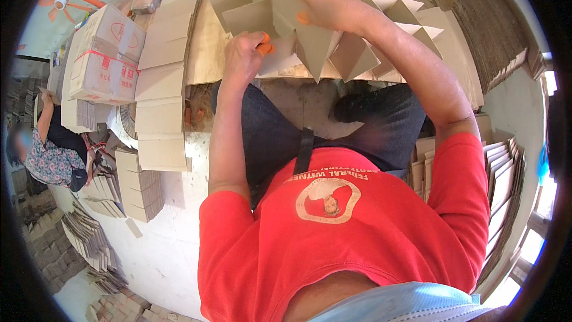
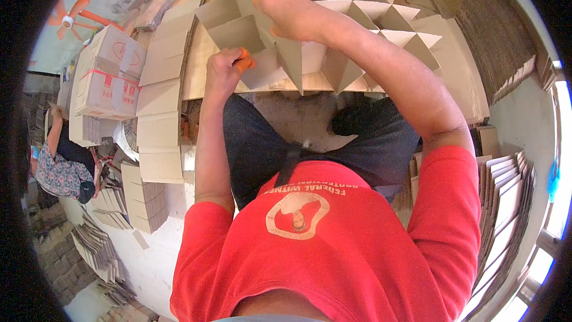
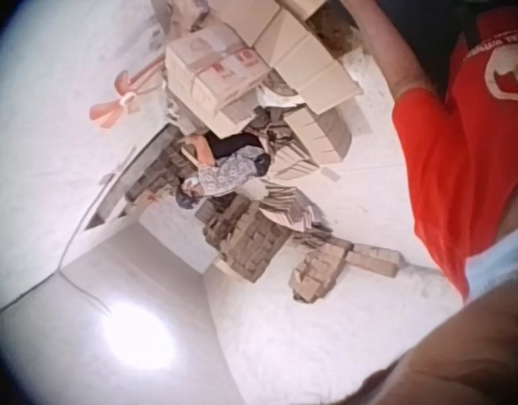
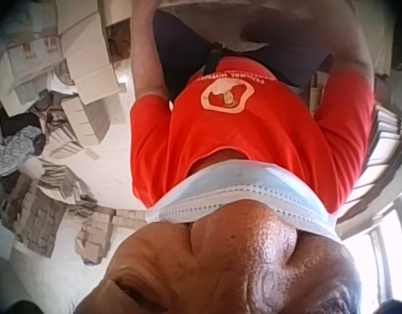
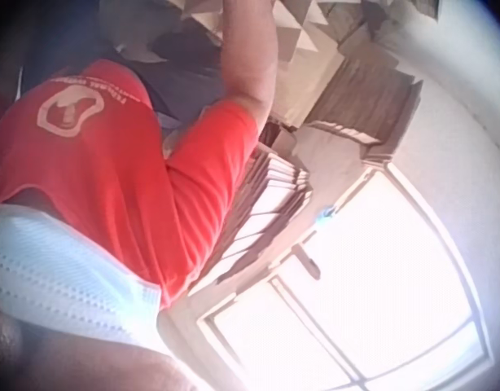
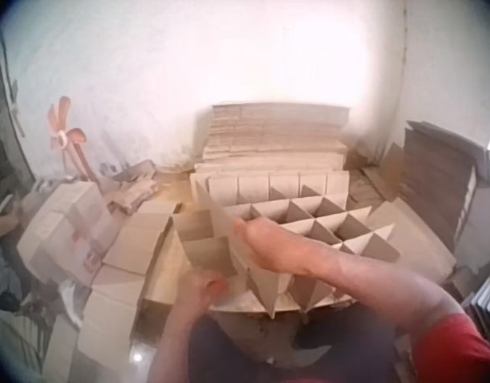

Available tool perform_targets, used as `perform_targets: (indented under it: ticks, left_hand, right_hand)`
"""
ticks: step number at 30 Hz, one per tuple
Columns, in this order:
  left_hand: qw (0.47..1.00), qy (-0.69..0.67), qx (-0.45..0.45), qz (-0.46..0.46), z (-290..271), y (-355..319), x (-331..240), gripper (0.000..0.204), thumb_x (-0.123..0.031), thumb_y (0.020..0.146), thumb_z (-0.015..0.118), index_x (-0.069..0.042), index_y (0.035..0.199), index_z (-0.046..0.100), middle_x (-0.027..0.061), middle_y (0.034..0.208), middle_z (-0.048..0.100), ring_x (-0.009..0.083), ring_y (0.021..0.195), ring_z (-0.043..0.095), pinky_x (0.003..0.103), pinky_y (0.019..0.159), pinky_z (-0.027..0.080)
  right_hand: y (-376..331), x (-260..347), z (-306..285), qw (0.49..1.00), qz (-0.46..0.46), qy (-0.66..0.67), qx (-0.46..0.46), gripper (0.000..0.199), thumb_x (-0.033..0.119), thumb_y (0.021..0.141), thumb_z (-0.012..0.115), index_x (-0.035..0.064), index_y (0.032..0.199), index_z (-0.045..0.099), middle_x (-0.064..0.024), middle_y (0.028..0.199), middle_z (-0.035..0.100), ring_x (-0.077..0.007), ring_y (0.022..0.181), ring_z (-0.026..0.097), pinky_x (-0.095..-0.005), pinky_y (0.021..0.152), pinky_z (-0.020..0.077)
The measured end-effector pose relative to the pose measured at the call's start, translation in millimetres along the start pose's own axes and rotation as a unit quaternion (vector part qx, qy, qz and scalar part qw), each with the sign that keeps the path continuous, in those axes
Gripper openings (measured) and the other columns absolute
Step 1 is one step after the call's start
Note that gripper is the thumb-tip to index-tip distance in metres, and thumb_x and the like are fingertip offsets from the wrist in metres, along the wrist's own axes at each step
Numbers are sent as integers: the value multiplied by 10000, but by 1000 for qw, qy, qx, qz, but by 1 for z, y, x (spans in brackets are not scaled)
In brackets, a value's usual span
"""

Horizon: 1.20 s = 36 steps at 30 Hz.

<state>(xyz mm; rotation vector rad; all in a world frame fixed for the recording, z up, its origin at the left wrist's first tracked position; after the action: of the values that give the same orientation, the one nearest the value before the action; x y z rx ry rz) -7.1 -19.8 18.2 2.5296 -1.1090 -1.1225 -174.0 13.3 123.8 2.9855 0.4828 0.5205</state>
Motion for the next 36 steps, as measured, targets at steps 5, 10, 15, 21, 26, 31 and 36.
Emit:
perform_targets:
  ticks: [5, 10, 15, 21, 26, 31, 36]
  left_hand:
    - [1000, -6, -7, -2, 4, 0, 5, 106, -15, 701, 719, -3, 792, 665, 145, 714, 625, 255, 656, 605, 333, 597, 456]
    - [991, -115, 18, -67, 4, -2, 18, 93, -12, 699, 725, -6, 781, 682, 106, 718, 651, 178, 649, 599, 292, 608, 461]
    - [996, -81, -6, -38, 6, -3, 18, 75, 1, 722, 704, 1, 797, 693, 67, 705, 652, 117, 655, 575, 262, 616, 452]
    - [935, -318, 31, -155, 6, -8, 34, 116, -108, 802, 697, 3, 833, 712, 62, 796, 695, 137, 737, 629, 264, 678, 488]
    - [720, -587, 56, -366, 53, -26, 97, 258, -168, 859, 688, 54, 989, 676, 86, 912, 699, 141, 811, 658, 264, 696, 532]
    - [681, -620, 185, -343, 127, -27, 118, 222, -154, 869, 675, 11, 1016, 666, 76, 929, 696, 118, 774, 656, 241, 677, 532]
    - [692, -627, 187, -304, 147, -17, 104, 249, -101, 863, 624, -9, 1095, 633, 98, 1069, 662, 168, 923, 651, 275, 801, 536]
  right_hand:
    - [1, 0, 18, 993, 95, 41, 53, 426, -56, 758, 546, -45, 1167, 430, -262, 817, 612, -400, 808, 630, -442, 660, 505]
    - [-2, -1, 11, 995, 52, 81, 21, 377, -139, 705, 500, -100, 1077, 449, -305, 820, 615, -430, 837, 635, -452, 685, 524]
    - [-14, 9, 23, 998, -44, -10, -46, 356, -129, 718, 497, -84, 1067, 439, -275, 803, 618, -399, 804, 651, -451, 577, 528]
    - [-18, 14, 3, 992, 76, 94, 34, 296, -103, 744, 495, -74, 1032, 433, -264, 783, 613, -390, 770, 652, -434, 529, 523]
    - [-22, 11, 6, 996, 47, 77, 21, 311, -85, 755, 511, -58, 1054, 430, -269, 830, 614, -391, 759, 650, -430, 528, 525]
    - [-26, 8, 12, 993, 63, 97, 36, 351, -47, 770, 568, -54, 1095, 435, -284, 839, 603, -417, 829, 630, -452, 625, 521]
    - [-36, 7, 7, 987, 32, 158, -17, 330, -28, 785, 596, -60, 1083, 456, -275, 862, 596, -434, 880, 599, -472, 735, 480]
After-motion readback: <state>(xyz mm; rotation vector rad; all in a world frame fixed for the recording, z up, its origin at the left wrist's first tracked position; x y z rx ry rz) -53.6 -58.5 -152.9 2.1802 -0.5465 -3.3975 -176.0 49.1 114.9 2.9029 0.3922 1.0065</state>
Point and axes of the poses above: each hand's wrist, its own y-axis towards the middle knuckle, its own z-axis out of the palm, x = y × z, the point moved 4 cm from there along y, towards the middle knuckle
